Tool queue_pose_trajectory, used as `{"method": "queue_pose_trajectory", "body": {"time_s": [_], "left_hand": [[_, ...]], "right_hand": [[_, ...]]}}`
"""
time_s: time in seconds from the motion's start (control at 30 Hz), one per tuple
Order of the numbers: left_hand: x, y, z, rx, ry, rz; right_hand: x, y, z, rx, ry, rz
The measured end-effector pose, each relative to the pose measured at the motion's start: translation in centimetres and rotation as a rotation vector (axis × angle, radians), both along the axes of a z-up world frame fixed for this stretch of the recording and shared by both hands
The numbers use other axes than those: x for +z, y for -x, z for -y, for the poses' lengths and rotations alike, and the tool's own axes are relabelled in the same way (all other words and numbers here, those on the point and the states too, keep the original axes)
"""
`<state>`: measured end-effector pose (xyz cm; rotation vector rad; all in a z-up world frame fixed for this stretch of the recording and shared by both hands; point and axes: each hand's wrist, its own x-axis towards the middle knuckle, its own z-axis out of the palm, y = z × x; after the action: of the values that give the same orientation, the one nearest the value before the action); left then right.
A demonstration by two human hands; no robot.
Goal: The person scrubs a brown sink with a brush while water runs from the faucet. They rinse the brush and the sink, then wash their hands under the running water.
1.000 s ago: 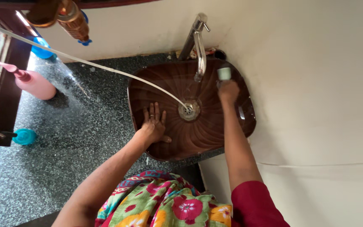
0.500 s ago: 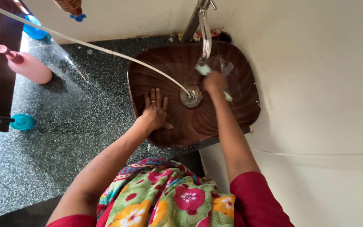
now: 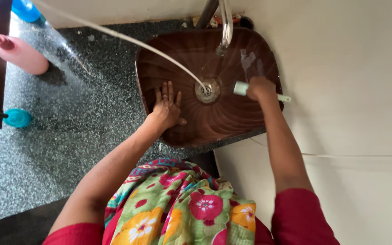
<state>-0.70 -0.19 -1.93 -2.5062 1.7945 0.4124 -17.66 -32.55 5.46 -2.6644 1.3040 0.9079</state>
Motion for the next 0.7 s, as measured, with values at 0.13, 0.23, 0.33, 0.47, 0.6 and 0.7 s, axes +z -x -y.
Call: {"method": "queue_pose_trajectory", "body": {"time_s": [0.13,0.23,0.33,0.47,0.6,0.7], "left_hand": [[-1.2,0.4,-0.4,-0.014,0.286,0.325],[0.0,-0.1,0.2,0.058,0.176,0.188],[2.0,-0.5,0.1,0.202,0.38,0.103],[4.1,-0.1,-1.0,0.294,0.56,0.141],[6.7,-0.8,-0.5,0.352,0.817,0.041],[7.3,-0.4,-1.0,0.339,0.885,-0.047]], "right_hand": [[0.2,1.4,-9.0,-0.037,-0.495,-0.021],[-2.7,-1.9,-13.9,0.253,-0.311,0.054],[-8.9,-6.6,-16.3,0.315,-0.241,0.493],[-15.6,-14.5,-15.2,0.251,0.106,1.027],[-14.4,-17.0,-14.3,-0.007,-0.478,1.038],[-11.4,-11.5,-14.0,-0.174,-0.913,0.658]]}}
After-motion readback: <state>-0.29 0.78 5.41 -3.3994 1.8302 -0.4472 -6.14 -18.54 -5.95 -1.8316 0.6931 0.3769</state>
